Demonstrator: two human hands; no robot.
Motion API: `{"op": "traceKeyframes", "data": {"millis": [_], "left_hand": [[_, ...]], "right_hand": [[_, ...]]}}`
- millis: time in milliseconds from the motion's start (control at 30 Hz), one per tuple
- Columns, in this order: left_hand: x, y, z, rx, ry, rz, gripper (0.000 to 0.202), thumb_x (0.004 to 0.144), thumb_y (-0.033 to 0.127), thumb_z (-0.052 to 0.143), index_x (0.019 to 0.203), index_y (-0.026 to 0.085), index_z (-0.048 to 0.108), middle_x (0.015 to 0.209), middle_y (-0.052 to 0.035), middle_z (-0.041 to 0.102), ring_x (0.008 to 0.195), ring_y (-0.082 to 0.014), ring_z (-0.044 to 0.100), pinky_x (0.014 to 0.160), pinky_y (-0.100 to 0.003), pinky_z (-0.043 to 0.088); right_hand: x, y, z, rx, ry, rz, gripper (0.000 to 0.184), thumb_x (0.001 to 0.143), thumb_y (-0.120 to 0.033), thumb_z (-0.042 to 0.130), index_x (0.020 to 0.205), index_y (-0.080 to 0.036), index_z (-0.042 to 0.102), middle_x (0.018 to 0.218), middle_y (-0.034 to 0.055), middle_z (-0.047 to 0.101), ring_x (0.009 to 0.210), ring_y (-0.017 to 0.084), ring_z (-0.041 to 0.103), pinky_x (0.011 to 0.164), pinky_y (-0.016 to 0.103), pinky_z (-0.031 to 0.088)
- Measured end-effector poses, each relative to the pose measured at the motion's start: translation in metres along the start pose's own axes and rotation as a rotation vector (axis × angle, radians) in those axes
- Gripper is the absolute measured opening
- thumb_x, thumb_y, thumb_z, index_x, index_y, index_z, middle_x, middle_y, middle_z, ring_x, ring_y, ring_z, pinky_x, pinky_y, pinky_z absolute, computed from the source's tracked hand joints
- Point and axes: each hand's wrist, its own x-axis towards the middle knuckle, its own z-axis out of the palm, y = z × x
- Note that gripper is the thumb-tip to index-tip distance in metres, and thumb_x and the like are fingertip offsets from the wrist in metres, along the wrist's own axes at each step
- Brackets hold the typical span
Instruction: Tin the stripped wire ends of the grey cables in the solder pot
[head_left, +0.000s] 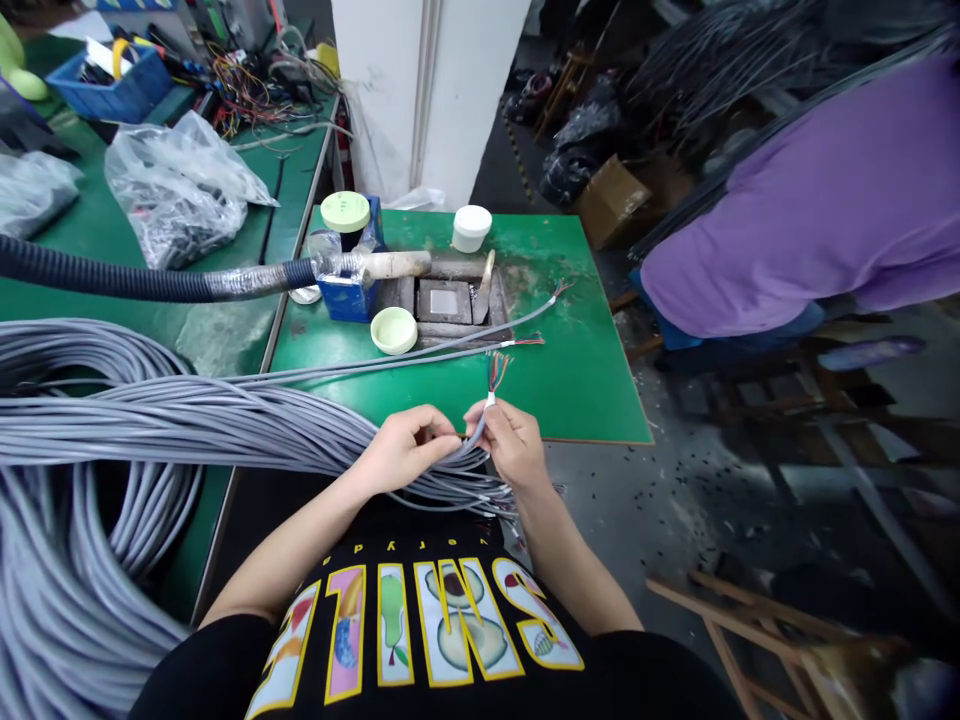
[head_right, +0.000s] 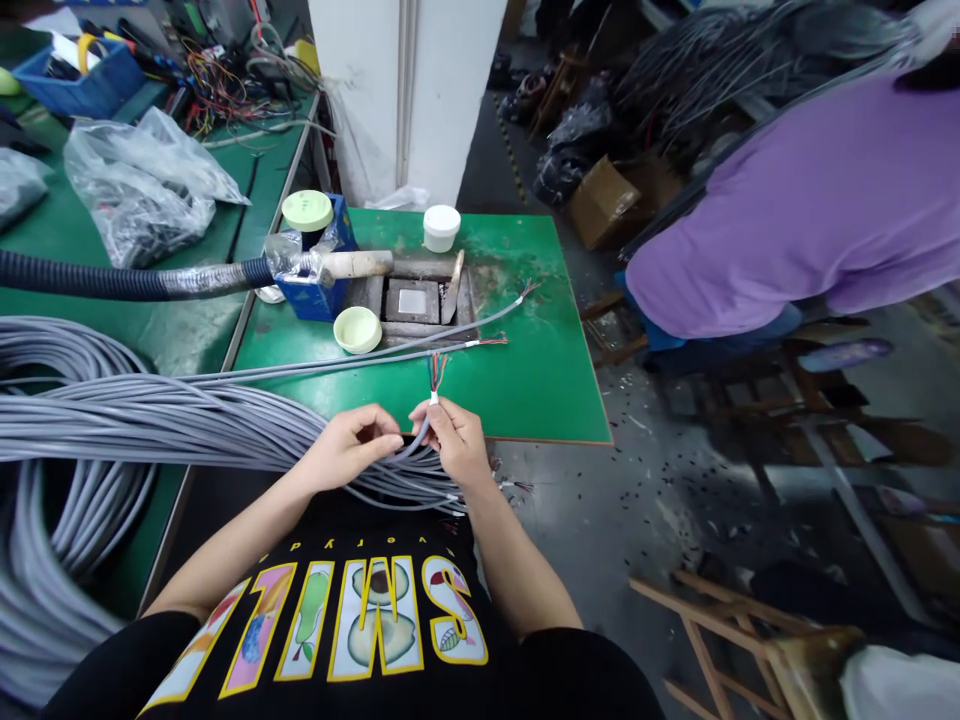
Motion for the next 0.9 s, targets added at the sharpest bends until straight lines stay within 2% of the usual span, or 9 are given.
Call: {"op": "traceKeyframes", "data": {"millis": [133,233,533,700,900], "left_hand": [[0.019,0.008,-0.002,-0.286,0.173,0.01,0.027,0.074,0.04,0.069,0.078,0.014,0.063,0.064,0.0021,0.056,0.055,-0.0068,0.044,0.053,-0.021,0.035],[0.031,0.013,-0.001,-0.41,0.232,-0.001,0.031,0.068,0.04,0.074,0.078,0.014,0.063,0.063,0.0024,0.057,0.054,-0.0056,0.043,0.052,-0.02,0.034],[0.039,0.02,0.006,-0.472,0.329,0.045,0.028,0.065,0.036,0.075,0.071,0.015,0.058,0.059,0.0047,0.055,0.052,-0.0045,0.044,0.052,-0.019,0.036],[0.04,0.021,0.009,-0.549,0.328,0.027,0.03,0.063,0.037,0.076,0.069,0.015,0.057,0.056,0.006,0.054,0.049,-0.0038,0.043,0.049,-0.019,0.034],[0.039,0.01,0.012,-0.867,0.22,-0.171,0.032,0.06,0.037,0.076,0.066,0.016,0.053,0.047,0.0084,0.046,0.039,-0.0022,0.035,0.039,-0.016,0.024]], "right_hand": [[0.0,-0.001,0.003,0.001,-0.082,0.052,0.044,0.087,-0.059,0.053,0.078,-0.017,0.065,0.061,0.0017,0.059,0.047,0.011,0.049,0.041,0.022,0.035],[-0.001,-0.003,0.007,-0.008,-0.113,0.043,0.043,0.088,-0.057,0.053,0.078,-0.017,0.065,0.061,0.0012,0.058,0.047,0.011,0.048,0.042,0.022,0.034],[-0.003,-0.005,0.011,-0.06,-0.131,0.021,0.041,0.091,-0.053,0.051,0.079,-0.017,0.066,0.059,0.0007,0.057,0.046,0.01,0.043,0.043,0.023,0.034],[-0.003,-0.002,0.01,-0.03,-0.137,0.042,0.043,0.089,-0.056,0.052,0.078,-0.017,0.065,0.06,0.0009,0.057,0.046,0.011,0.045,0.043,0.023,0.033],[-0.001,-0.002,0.013,0.1,-0.144,0.083,0.045,0.084,-0.06,0.056,0.069,-0.018,0.06,0.056,-0.0001,0.053,0.045,0.011,0.043,0.042,0.023,0.032]]}}
